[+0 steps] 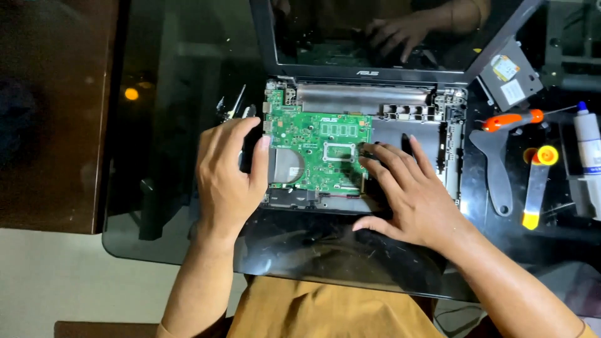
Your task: The person places a green laptop motherboard into the chassis, aligns it with mounting points, and secures it using a screwdriver. The person handles the motherboard and uses a screwdriver to fasten screws.
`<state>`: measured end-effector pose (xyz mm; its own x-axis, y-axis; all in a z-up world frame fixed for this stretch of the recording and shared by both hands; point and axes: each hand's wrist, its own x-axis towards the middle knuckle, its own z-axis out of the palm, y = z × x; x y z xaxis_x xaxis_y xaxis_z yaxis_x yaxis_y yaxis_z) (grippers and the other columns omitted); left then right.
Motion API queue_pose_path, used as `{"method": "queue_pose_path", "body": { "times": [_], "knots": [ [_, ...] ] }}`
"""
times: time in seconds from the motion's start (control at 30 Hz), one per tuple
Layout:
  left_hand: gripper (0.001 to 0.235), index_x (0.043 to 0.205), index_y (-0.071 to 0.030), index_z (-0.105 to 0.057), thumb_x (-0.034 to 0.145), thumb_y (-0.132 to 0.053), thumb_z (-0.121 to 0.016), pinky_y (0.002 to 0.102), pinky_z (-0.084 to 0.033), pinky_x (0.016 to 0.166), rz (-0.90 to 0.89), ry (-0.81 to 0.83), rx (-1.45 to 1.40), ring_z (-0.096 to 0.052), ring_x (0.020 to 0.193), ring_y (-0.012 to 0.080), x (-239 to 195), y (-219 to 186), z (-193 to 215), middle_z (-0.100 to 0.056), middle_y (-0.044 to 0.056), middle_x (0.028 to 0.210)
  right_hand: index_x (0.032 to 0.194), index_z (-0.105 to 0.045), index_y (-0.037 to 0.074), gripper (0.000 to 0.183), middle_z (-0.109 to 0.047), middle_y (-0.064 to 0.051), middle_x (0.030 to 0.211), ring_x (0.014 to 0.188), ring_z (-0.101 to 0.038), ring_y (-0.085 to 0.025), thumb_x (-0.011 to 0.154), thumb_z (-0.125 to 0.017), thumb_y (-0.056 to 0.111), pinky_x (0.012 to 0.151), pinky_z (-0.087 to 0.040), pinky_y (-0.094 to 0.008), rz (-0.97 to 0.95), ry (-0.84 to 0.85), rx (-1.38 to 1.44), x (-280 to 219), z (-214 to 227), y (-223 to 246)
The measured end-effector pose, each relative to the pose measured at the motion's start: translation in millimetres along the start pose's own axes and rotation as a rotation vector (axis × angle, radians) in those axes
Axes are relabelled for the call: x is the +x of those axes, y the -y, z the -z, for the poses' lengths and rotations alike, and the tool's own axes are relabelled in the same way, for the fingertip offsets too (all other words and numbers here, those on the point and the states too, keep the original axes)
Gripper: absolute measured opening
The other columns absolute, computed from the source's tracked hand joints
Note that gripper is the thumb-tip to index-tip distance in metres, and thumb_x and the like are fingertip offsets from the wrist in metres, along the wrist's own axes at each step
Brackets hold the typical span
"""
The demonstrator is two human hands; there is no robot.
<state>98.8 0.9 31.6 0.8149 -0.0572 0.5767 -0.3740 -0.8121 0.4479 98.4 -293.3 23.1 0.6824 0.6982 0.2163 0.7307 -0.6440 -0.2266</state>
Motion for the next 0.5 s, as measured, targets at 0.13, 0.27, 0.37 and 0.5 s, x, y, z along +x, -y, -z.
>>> {"method": "queue_pose_path", "body": {
  "times": [0.13,0.27,0.37,0.5],
  "knots": [
    [0.017,0.116,-0.002,-0.070,0.104,-0.012,-0.063,0.041,-0.052,0.094,-0.005,0.020,-0.018,-0.067,0.104,0.0294,5.7,-2.4,2.3,-0.072,0.012,0.113,0.148,-0.050,0.009,0.086,-0.053,-0.020,0.147,0.137,-0.052,-0.038,0.091,-0.048,0.073,0.124,-0.026,-0.060,0.014,-0.002,-0.024,-3.5,-4.5,2.4],
    [0.039,0.139,0.000,-0.050,0.108,-0.021,-0.061,0.048,-0.047,0.119,-0.008,0.060,-0.225,-0.055,0.136,0.0364,42.9,-11.2,17.1,-0.055,0.021,0.140,0.157,-0.044,0.026,0.081,-0.046,-0.013,0.156,0.138,-0.048,-0.039,0.092,-0.042,0.076,0.124,-0.025,-0.062,0.029,0.035,-0.084,-4.7,-7.8,1.5],
    [0.046,0.147,-0.006,-0.038,0.113,-0.026,-0.061,0.045,-0.045,0.120,-0.034,0.046,-0.326,-0.052,0.139,0.0344,82.8,0.4,13.6,-0.050,0.019,0.144,0.158,-0.042,0.029,0.082,-0.039,-0.009,0.164,0.143,-0.042,-0.044,0.091,-0.042,0.077,0.124,-0.022,-0.064,0.018,0.068,-0.061,-5.7,-9.9,1.7],
    [0.045,0.124,-0.017,-0.055,0.101,-0.054,-0.046,0.037,-0.046,0.096,0.189,0.124,-0.604,-0.063,0.126,0.0276,142.6,38.4,-21.7,-0.065,0.007,0.126,0.159,-0.041,0.028,0.088,-0.035,-0.009,0.168,0.151,-0.036,-0.044,0.087,-0.050,0.078,0.124,-0.019,-0.067,0.021,0.063,-0.024,-8.6,-13.9,0.5]
  ]
}}
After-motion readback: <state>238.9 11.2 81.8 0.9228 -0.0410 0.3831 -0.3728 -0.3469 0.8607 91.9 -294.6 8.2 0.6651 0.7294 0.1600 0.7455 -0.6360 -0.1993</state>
